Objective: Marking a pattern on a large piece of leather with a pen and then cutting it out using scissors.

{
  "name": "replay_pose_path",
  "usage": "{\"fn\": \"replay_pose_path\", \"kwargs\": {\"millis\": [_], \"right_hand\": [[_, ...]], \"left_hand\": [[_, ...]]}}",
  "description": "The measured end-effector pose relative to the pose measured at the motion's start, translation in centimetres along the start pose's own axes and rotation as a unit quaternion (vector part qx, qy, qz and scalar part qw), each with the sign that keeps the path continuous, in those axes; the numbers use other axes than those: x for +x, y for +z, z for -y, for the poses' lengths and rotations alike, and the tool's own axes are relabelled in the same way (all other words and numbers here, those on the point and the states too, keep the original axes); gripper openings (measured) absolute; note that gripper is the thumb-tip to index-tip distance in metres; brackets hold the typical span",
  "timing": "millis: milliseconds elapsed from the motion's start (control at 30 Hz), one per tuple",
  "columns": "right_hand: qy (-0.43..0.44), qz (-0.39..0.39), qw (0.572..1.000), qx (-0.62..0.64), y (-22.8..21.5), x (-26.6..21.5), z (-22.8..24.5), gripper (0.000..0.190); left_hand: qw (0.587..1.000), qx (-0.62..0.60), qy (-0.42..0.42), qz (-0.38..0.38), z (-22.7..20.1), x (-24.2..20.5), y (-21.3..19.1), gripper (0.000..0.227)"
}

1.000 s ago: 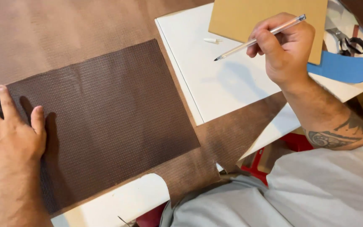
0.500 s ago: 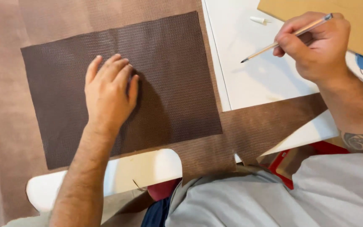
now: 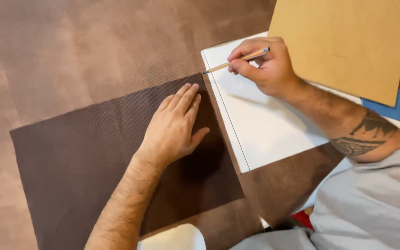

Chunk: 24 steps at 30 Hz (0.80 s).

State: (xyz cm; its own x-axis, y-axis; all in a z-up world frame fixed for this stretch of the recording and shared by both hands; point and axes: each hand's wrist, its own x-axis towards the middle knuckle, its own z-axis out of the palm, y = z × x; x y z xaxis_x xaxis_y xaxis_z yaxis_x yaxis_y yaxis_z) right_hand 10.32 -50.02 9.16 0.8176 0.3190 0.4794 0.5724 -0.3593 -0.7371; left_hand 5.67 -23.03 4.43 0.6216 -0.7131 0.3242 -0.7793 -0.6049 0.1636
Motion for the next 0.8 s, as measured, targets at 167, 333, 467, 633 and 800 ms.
{"fn": "replay_pose_path", "kwargs": {"millis": [167, 333, 467, 633, 800], "right_hand": [[-0.043, -0.062, 0.995, 0.065, 1.7, 1.4, -5.0, 0.013], [0.014, -0.073, 0.990, 0.119, 2.3, 0.7, -5.5, 0.011], [0.003, -0.076, 0.993, 0.093, 2.6, 0.3, -6.0, 0.016], [0.066, -0.038, 0.997, 0.011, 2.7, 0.4, -4.7, 0.009], [0.066, -0.037, 0.997, 0.011, 2.9, 0.6, -4.6, 0.010]], "left_hand": [[1.000, 0.006, 0.012, -0.006, 1.6, 2.1, 1.0, 0.075], [0.996, -0.021, -0.028, 0.081, 1.0, 1.9, 1.0, 0.085], [0.997, -0.019, -0.028, 0.070, 1.0, 1.6, 1.5, 0.086], [0.998, 0.000, -0.040, 0.047, 0.7, 1.7, 1.6, 0.085], [0.998, 0.006, -0.043, 0.053, 0.7, 1.6, 2.0, 0.085]]}}
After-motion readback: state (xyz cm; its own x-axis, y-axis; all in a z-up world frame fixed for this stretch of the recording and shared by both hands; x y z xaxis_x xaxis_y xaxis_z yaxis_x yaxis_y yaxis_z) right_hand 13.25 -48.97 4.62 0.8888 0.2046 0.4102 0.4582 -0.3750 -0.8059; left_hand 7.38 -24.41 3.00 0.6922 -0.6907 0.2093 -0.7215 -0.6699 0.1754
